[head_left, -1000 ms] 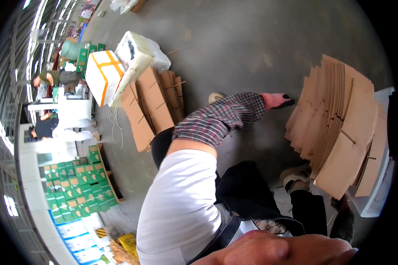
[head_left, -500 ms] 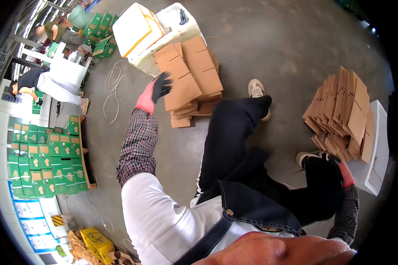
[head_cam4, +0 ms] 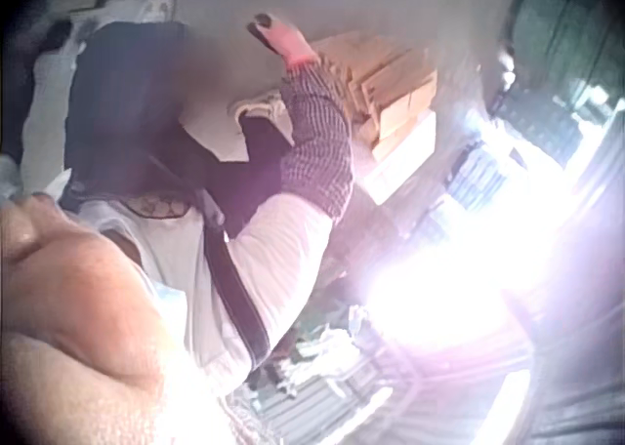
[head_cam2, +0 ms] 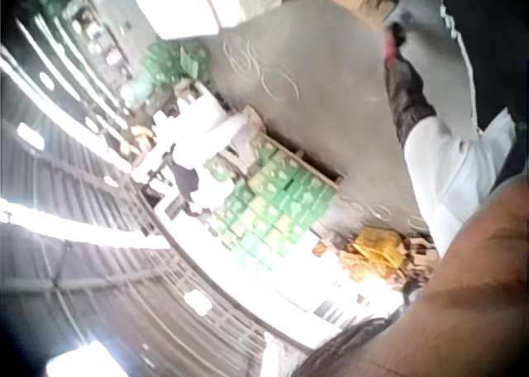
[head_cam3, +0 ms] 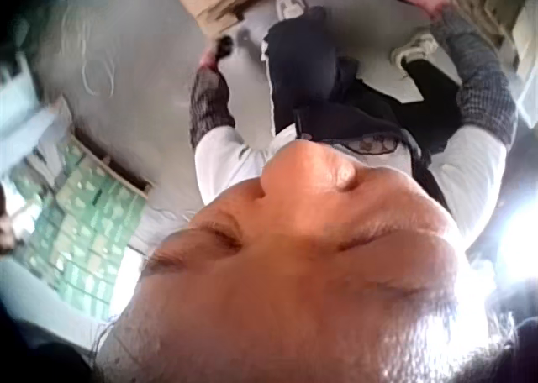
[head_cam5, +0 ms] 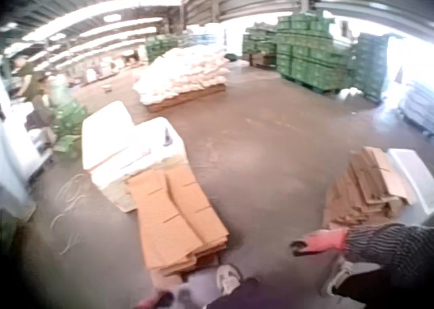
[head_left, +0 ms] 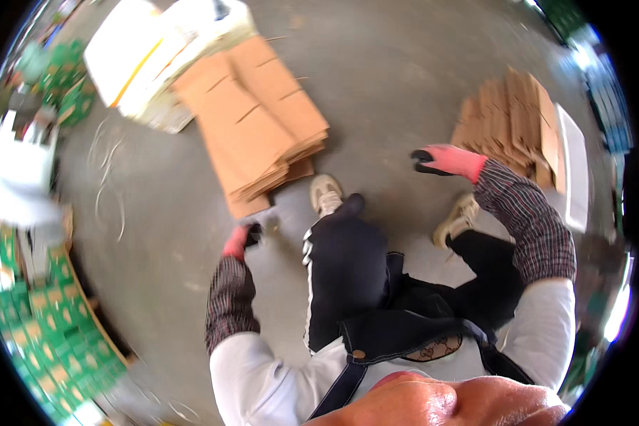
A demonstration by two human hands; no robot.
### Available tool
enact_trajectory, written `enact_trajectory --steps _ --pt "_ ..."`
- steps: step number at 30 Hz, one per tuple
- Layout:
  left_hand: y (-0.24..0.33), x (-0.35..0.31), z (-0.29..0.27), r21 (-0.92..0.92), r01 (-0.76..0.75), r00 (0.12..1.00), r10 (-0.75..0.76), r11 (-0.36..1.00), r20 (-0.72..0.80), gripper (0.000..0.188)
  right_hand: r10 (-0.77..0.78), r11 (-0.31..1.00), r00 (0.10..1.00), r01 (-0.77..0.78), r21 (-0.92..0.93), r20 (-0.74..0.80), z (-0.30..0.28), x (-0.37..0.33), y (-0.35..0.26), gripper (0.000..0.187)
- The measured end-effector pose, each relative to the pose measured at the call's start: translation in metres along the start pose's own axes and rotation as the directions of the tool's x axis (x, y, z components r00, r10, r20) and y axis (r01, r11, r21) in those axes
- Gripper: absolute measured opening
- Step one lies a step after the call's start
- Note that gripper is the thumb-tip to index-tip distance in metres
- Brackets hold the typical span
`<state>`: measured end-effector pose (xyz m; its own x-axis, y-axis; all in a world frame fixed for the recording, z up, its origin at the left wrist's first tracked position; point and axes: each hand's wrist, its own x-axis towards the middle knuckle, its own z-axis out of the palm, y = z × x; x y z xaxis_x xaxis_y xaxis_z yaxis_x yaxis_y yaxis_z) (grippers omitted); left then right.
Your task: The person assembles cardboard partition inserts by interlocking flat slotted cardboard pieces by hand and places the assembled inserts into a white container.
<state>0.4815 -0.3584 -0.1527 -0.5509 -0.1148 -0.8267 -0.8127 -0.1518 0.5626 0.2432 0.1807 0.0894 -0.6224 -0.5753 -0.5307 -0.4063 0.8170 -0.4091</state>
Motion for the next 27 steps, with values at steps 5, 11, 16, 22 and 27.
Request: enact_trajectory --steps 5,11,16,22,27 --pt "0.058 -0.081 0.129 0.826 -0.306 0.942 0.279 0.474 0.189 0.048 -0.018 0.963 0.993 0.049 -0.265 0.115 0.016 -0.012 0.020 0.049" --pt "0.243 -0.046 0.247 0.913 -0.405 0.461 0.874 0.051 0.156 0.069 0.130 0.848 0.815 -0.387 -0.363 -0.565 -0.026 -0.070 0.072 0.043" --pt "0.289 0.046 0.242 0.987 0.151 0.540 0.832 0.052 -0.127 0.096 0.302 0.747 0.100 -0.642 0.171 -0.948 -0.076 -0.165 0.179 0.063" --pt "0.225 0.041 0.185 0.984 0.117 0.664 0.725 0.138 -0.181 0.086 0.759 0.635 0.299 -0.539 0.553 -0.579 -0.044 -0.186 0.256 0.086" --pt "0.216 0.027 0.189 0.993 0.110 0.676 0.730 0.031 -0.098 0.062 0.793 0.296 0.482 0.230 0.927 -0.373 -0.046 -0.221 0.287 0.052"
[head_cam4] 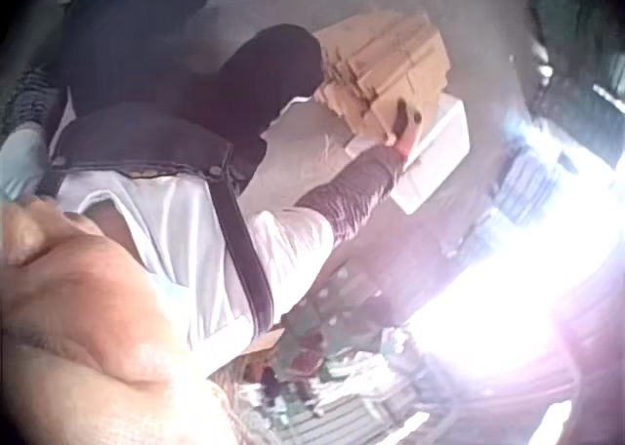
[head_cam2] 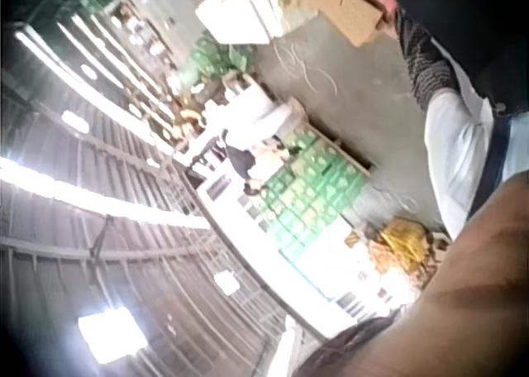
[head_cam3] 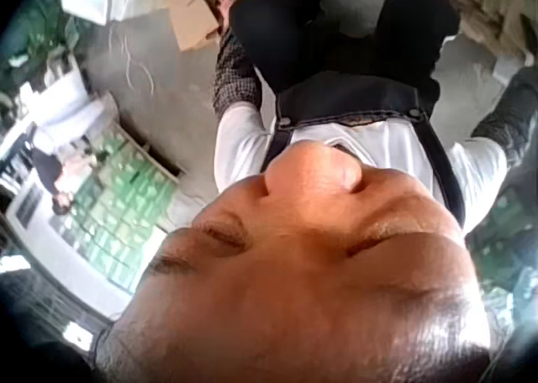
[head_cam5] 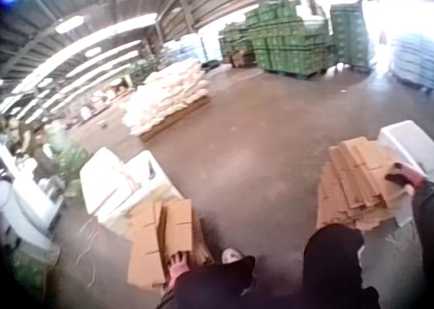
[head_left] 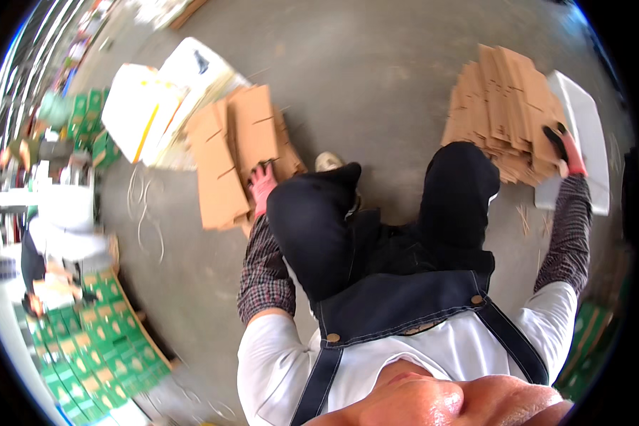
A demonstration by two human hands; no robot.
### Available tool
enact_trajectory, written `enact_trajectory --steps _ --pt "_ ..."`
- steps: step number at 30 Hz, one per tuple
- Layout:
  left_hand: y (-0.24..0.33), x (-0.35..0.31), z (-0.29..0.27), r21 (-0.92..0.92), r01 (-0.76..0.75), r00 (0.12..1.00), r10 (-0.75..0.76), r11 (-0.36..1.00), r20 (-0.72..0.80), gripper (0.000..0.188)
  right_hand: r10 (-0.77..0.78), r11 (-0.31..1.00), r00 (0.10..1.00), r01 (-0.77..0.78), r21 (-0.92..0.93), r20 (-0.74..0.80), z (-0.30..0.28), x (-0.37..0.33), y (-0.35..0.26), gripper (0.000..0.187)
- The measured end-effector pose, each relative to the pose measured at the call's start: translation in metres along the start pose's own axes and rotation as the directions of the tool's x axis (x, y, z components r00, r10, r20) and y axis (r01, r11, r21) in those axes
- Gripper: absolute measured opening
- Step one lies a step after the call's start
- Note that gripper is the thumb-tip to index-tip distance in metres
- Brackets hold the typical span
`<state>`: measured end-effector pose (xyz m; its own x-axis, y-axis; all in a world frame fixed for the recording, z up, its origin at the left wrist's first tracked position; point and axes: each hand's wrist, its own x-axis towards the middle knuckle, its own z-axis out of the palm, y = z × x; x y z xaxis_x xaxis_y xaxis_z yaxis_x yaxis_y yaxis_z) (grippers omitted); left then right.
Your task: The person assembles cardboard partition inserts by interlocking flat slotted cardboard pieces by hand and places the assembled inserts into a white container.
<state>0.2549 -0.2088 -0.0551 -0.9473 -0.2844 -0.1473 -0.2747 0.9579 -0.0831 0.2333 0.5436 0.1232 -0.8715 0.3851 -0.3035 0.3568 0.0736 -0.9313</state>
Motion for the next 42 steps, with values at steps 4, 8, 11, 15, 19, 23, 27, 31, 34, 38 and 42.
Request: enact_trajectory --steps 4,8,11,15,19,23,27,31,34,38,42 --pt "-0.021 -0.005 0.005 -0.115 0.062 0.993 -0.049 0.991 0.106 0.063 -0.061 0.919 0.976 0.138 -0.369 0.211 -0.020 0.063 -0.008 0.052" --pt "0.033 0.012 -0.036 -0.269 0.116 0.987 -0.081 0.956 0.138 0.091 0.026 0.967 0.981 0.025 -0.253 0.194 -0.035 0.111 -0.018 0.050" --pt "0.011 0.024 -0.050 -0.241 0.149 0.983 -0.171 0.959 -0.072 0.107 0.008 0.838 0.979 0.105 -0.536 0.204 0.010 0.079 -0.025 0.045" --pt "0.027 0.057 -0.064 -0.188 0.297 0.954 -0.282 0.936 0.100 0.110 -0.175 0.784 0.975 0.222 -0.579 0.136 -0.020 0.086 -0.023 0.042" --pt "0.050 0.052 -0.070 -0.071 0.293 0.949 -0.281 0.953 0.144 0.098 -0.184 0.750 0.970 0.241 -0.615 0.156 -0.059 0.101 -0.027 0.039" --pt "0.003 0.068 -0.077 -0.256 0.209 0.978 -0.208 0.944 0.031 0.071 -0.211 0.684 0.969 0.239 -0.689 0.127 -0.111 0.113 -0.067 0.038" --pt "0.050 0.089 -0.159 -0.613 -0.235 0.918 -0.035 0.754 -0.394 0.037 -0.662 0.605 0.747 0.493 -0.625 -0.052 0.037 0.040 -0.162 0.043" --pt "0.190 0.135 -0.171 -0.591 -0.347 0.938 0.283 0.728 -0.202 0.046 -0.573 -0.005 0.677 0.561 -0.828 0.462 0.231 0.056 -0.094 0.043" --pt "0.266 0.165 -0.082 -0.304 -0.497 0.868 0.466 0.813 -0.172 0.043 -0.467 0.772 0.839 0.541 -0.333 0.280 0.344 0.085 -0.013 0.050" --pt "0.293 0.165 0.027 -0.285 -0.561 0.799 0.599 0.777 0.061 0.038 -0.523 0.598 0.782 0.620 -0.508 0.339 0.344 0.120 0.057 0.051" --pt "0.286 0.165 0.027 -0.539 -0.370 0.870 0.485 0.757 0.083 0.040 -0.522 0.669 0.813 0.579 -0.466 0.260 0.311 0.079 0.000 0.050"
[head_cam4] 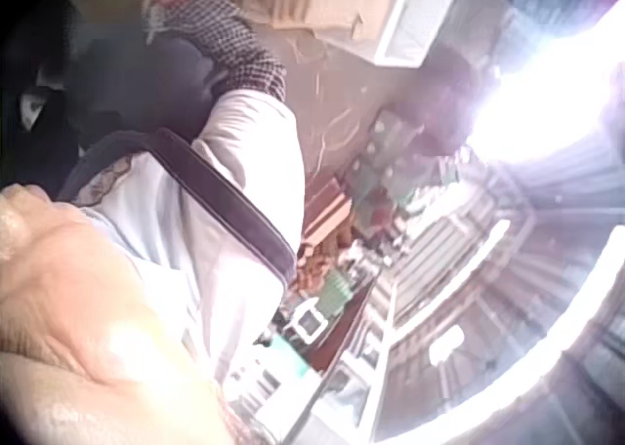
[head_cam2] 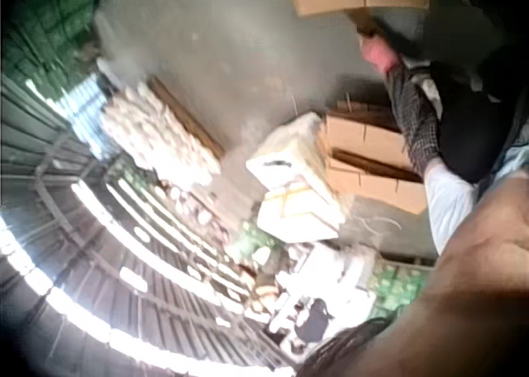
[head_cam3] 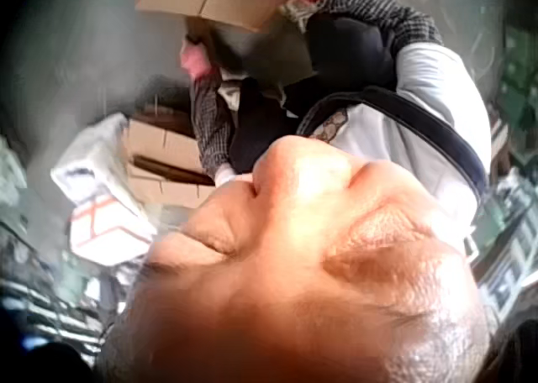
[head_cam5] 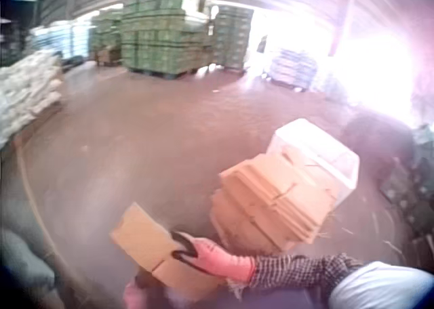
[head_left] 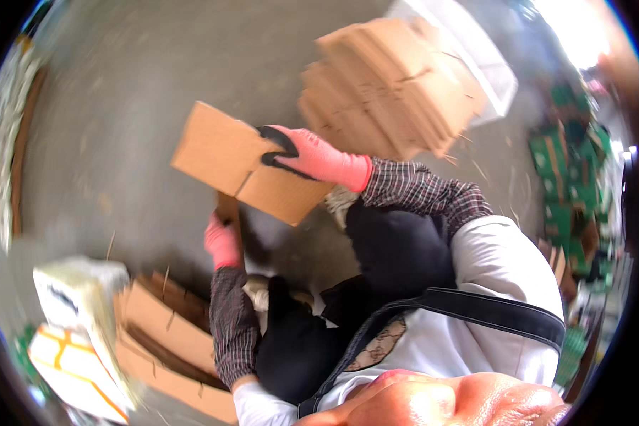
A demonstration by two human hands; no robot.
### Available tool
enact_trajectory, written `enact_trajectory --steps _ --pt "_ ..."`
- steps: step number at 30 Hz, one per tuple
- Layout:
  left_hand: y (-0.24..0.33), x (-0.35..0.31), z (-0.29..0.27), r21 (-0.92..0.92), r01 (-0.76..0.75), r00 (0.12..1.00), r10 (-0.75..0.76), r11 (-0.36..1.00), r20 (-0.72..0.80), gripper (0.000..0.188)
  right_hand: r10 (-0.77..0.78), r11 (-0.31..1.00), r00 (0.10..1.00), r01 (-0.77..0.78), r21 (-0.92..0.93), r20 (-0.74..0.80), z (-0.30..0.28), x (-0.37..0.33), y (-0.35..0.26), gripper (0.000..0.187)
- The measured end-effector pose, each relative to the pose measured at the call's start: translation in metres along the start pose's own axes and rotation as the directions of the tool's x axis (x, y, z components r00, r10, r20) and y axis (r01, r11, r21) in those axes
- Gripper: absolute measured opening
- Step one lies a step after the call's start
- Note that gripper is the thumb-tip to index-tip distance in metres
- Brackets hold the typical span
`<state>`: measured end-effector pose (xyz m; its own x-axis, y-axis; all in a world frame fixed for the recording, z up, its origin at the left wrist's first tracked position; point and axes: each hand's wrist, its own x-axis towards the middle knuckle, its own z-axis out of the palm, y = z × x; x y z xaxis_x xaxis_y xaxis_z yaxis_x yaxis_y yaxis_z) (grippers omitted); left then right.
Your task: The person assembles cardboard partition inserts by interlocking flat slotted cardboard pieces by hand and places the assembled inserts into a white container.
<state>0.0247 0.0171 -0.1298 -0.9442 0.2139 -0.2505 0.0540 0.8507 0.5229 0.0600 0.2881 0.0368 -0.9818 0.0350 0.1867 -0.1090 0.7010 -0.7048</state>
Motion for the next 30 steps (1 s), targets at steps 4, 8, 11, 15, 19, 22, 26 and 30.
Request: enact_trajectory --steps 4,8,11,15,19,22,26,30 --pt "-0.027 0.045 -0.021 -0.927 0.116 0.989 -0.132 0.358 0.073 0.037 0.120 0.983 0.966 -0.083 0.166 -0.229 -0.088 -0.007 -0.028 0.049" --pt "0.055 0.030 -0.140 -0.896 0.380 0.885 0.370 -0.229 0.281 0.054 0.173 0.969 0.900 -0.082 0.234 -0.400 -0.125 -0.013 -0.013 0.048" --pt "0.149 0.009 -0.165 -0.962 0.265 0.769 0.615 -0.058 0.175 0.058 0.404 0.813 0.889 -0.240 0.530 -0.216 -0.128 -0.007 -0.030 0.049" --pt "0.234 -0.006 -0.141 -0.948 0.275 0.877 0.362 0.159 0.315 0.043 0.081 0.845 0.978 0.035 0.534 -0.192 -0.095 -0.011 -0.033 0.051" --pt "0.267 -0.012 -0.139 -0.899 0.438 0.751 0.542 0.019 0.377 0.047 0.076 0.891 0.912 -0.244 -0.384 -0.402 -0.239 -0.051 0.007 0.042" --pt "0.279 -0.005 -0.095 -0.856 0.516 0.752 0.501 -0.042 0.429 0.046 0.074 0.906 0.939 -0.204 -0.370 -0.337 -0.312 -0.092 0.112 0.031" --pt "0.323 0.001 -0.027 -0.910 0.409 0.811 0.485 -0.070 0.327 0.046 0.528 0.737 0.844 -0.510 0.443 0.092 -0.281 -0.096 0.112 0.041" --pt "0.351 -0.010 0.017 -0.864 0.428 0.820 0.516 -0.266 0.248 0.048 0.485 0.854 0.873 -0.463 0.237 -0.042 -0.256 -0.092 0.108 0.062"
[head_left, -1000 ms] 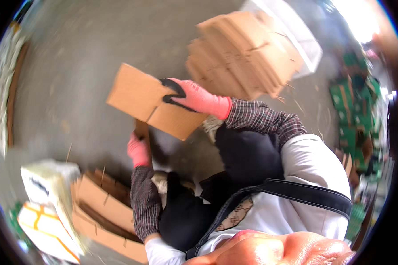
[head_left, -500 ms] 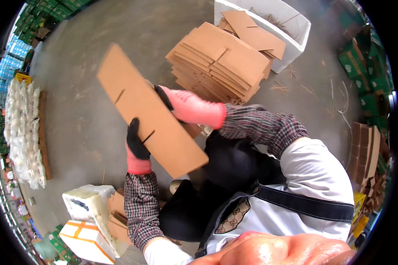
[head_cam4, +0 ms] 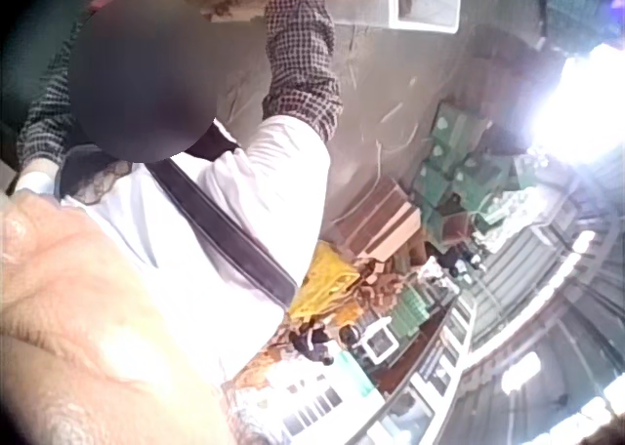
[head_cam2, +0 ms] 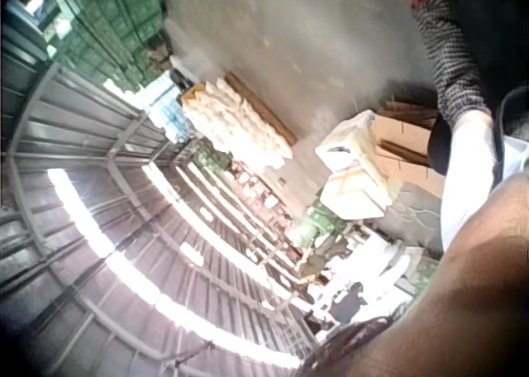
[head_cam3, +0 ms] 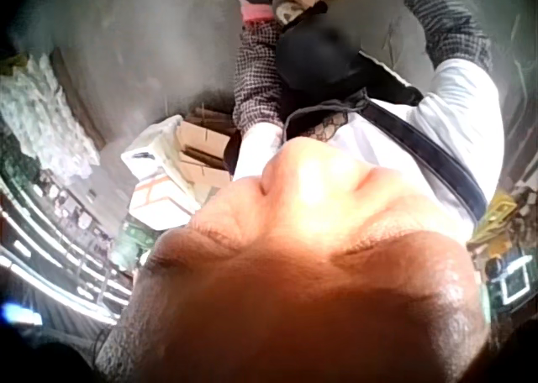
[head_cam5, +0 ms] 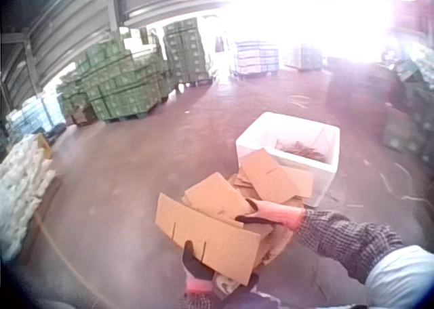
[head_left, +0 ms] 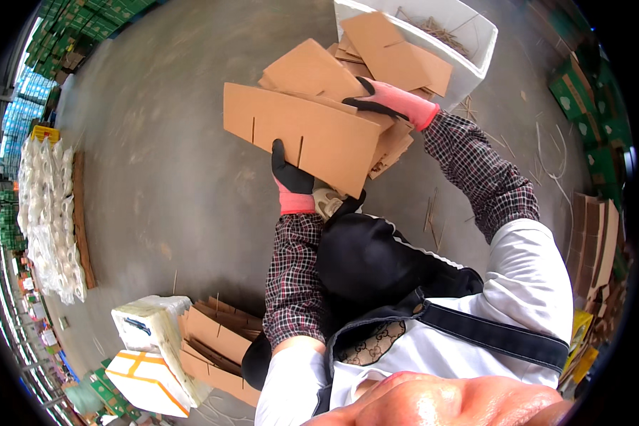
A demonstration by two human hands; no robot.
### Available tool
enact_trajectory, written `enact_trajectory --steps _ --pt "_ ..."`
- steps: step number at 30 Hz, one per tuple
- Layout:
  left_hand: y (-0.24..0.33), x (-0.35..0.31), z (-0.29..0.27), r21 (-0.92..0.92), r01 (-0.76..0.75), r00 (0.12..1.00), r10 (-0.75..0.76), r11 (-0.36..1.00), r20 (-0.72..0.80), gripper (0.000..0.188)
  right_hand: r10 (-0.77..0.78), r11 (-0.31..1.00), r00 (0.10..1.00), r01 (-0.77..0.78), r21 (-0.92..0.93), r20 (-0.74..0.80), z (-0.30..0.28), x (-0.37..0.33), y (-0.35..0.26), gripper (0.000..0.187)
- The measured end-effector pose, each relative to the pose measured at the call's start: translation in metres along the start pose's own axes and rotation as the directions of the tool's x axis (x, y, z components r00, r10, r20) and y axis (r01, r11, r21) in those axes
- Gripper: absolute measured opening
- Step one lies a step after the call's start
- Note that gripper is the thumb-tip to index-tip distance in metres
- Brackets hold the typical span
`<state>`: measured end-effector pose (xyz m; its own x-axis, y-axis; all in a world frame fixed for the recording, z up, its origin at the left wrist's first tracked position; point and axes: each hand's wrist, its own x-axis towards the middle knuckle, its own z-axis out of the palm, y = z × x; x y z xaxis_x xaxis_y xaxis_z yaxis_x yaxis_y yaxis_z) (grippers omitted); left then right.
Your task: The person assembles cardboard partition inserts by interlocking flat slotted cardboard pieces by hand and places the assembled inserts into a white container.
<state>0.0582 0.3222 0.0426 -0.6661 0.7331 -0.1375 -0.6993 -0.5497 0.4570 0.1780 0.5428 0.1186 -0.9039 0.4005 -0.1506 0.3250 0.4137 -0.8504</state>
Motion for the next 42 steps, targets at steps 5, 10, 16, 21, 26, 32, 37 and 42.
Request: enact_trajectory --steps 5,10,16,21,26,32,37,42 --pt "0.005 -0.010 0.018 -0.117 0.061 0.993 -0.048 0.991 0.111 0.046 0.009 0.929 0.997 -0.037 0.367 0.078 0.020 -0.003 -0.007 0.061" --pt "0.042 -0.029 0.034 -0.092 -0.023 0.997 0.030 0.996 0.068 0.040 -0.079 0.949 0.996 0.089 0.301 -0.045 0.048 -0.012 -0.053 0.082" --pt "0.099 -0.049 -0.062 0.583 -0.340 0.899 0.437 0.738 -0.029 0.047 -0.111 0.993 0.993 0.111 0.032 0.024 0.136 0.023 -0.081 0.104" --pt "0.090 -0.084 -0.202 0.084 -0.012 0.865 0.053 0.996 -0.499 0.046 -0.115 0.990 0.981 0.125 -0.057 0.159 0.244 0.045 -0.055 0.107" --pt "0.036 -0.078 -0.259 -0.264 -0.003 0.911 -0.106 0.965 -0.397 0.046 -0.037 0.993 0.990 0.051 -0.103 0.135 0.301 0.086 0.051 0.093" --pt "0.031 -0.057 -0.285 -0.151 -0.075 0.882 -0.005 0.986 -0.471 0.042 0.250 0.764 0.968 -0.219 -0.607 -0.035 0.332 0.083 0.139 0.075" --pt "0.179 -0.090 -0.319 0.384 0.359 0.811 -0.081 0.851 -0.579 0.040 0.133 0.802 0.989 -0.145 -0.579 -0.064 0.329 0.098 0.122 0.082" --pt "0.234 -0.158 -0.301 0.600 0.472 0.765 0.038 0.646 -0.643 0.039 -0.150 0.646 0.955 -0.100 -0.757 -0.254 0.321 0.095 0.097 0.062"
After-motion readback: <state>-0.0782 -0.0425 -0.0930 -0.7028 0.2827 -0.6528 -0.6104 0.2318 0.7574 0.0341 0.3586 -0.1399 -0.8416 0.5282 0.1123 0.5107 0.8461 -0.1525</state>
